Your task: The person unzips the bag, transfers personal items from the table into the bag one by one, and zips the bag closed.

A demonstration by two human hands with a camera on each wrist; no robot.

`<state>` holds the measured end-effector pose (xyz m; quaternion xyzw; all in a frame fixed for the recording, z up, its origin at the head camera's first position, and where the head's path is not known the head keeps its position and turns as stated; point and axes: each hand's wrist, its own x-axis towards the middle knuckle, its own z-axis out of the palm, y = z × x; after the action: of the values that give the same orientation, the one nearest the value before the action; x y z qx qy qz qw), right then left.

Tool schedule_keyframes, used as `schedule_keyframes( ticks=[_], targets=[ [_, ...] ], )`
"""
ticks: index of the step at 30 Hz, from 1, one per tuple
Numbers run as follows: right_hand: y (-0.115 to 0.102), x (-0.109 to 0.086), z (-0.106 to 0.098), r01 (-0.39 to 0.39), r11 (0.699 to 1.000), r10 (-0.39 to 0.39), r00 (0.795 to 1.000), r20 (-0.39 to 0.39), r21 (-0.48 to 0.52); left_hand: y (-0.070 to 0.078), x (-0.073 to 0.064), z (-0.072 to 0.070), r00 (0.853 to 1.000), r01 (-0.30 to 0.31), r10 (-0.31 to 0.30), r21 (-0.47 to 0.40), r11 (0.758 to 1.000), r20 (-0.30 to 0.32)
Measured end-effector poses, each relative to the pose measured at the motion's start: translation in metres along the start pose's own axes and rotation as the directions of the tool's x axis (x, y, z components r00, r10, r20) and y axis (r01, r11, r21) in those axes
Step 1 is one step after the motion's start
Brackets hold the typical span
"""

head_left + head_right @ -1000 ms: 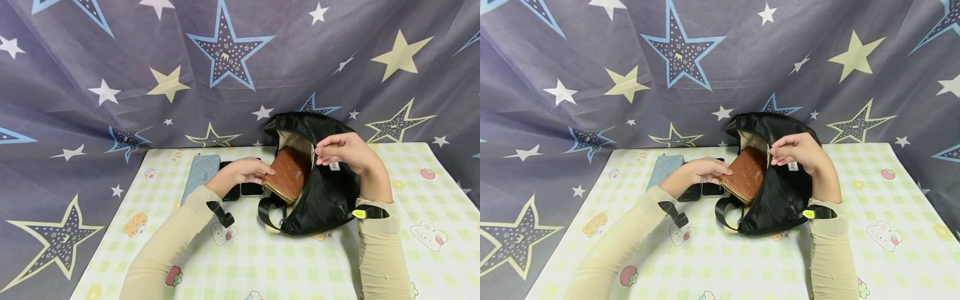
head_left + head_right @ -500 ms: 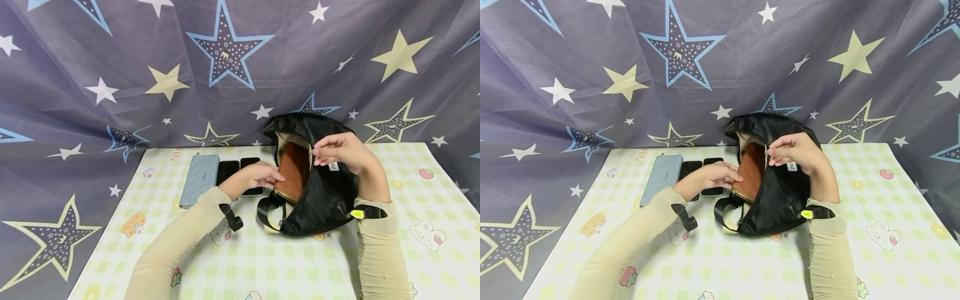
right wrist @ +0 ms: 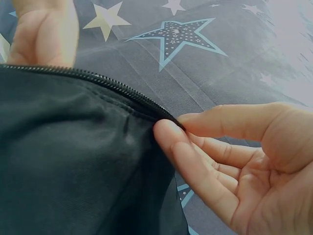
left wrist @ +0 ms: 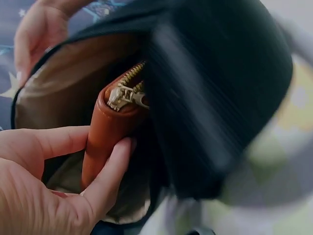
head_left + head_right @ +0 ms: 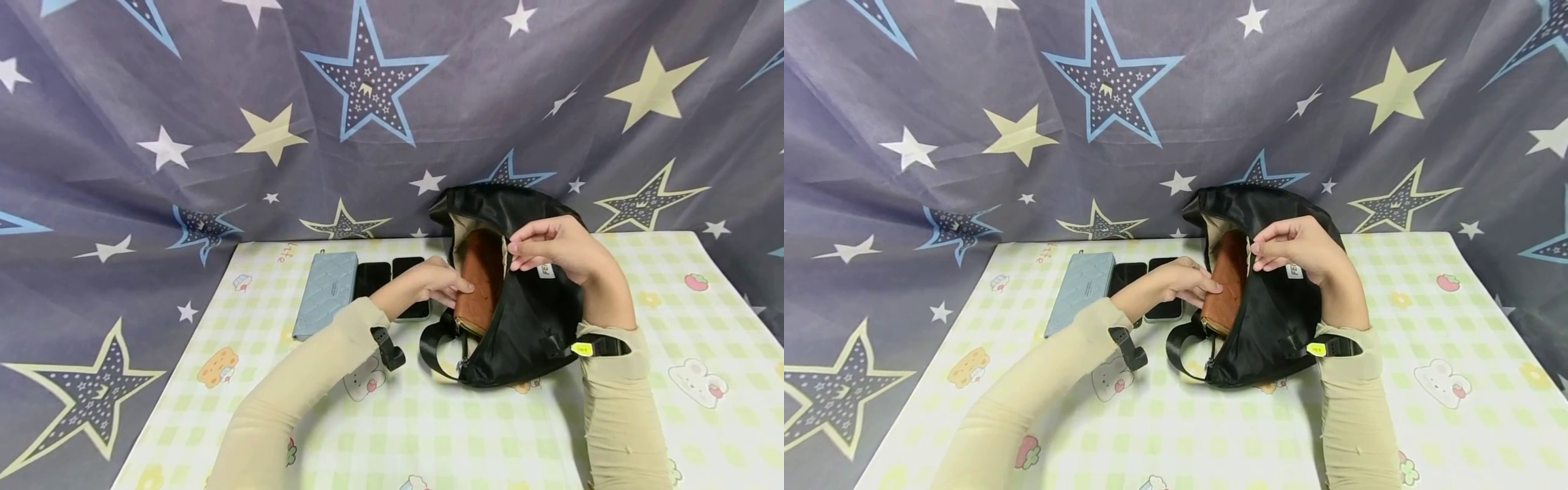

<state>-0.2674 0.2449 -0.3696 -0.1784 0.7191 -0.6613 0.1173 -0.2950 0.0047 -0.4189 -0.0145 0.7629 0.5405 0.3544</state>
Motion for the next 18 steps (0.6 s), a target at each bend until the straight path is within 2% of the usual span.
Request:
schedule_keyframes(
  ticks=[5, 11, 18],
  targets=[
    [-0.001, 0.000, 0.002, -0.013, 1.000, 0.013, 1.000, -0.008, -0.013, 0.013, 0.001, 0.005, 0.997, 0.042, -0.036, -0.103, 0.994, 0.062],
    [-0.001, 0.003, 0.004, -0.076, 0.997, 0.076, 0.997, -0.015, -0.024, 0.022, 0.014, 0.009, 0.995, 0.060, -0.041, -0.220, 0.974, 0.089],
    [0.000, 0.006, 0.009, -0.156, 0.985, 0.156, 0.988, -0.016, -0.070, 0.019, 0.028, 0.020, 0.994, 0.064, -0.042, -0.225, 0.972, 0.099]
  ],
)
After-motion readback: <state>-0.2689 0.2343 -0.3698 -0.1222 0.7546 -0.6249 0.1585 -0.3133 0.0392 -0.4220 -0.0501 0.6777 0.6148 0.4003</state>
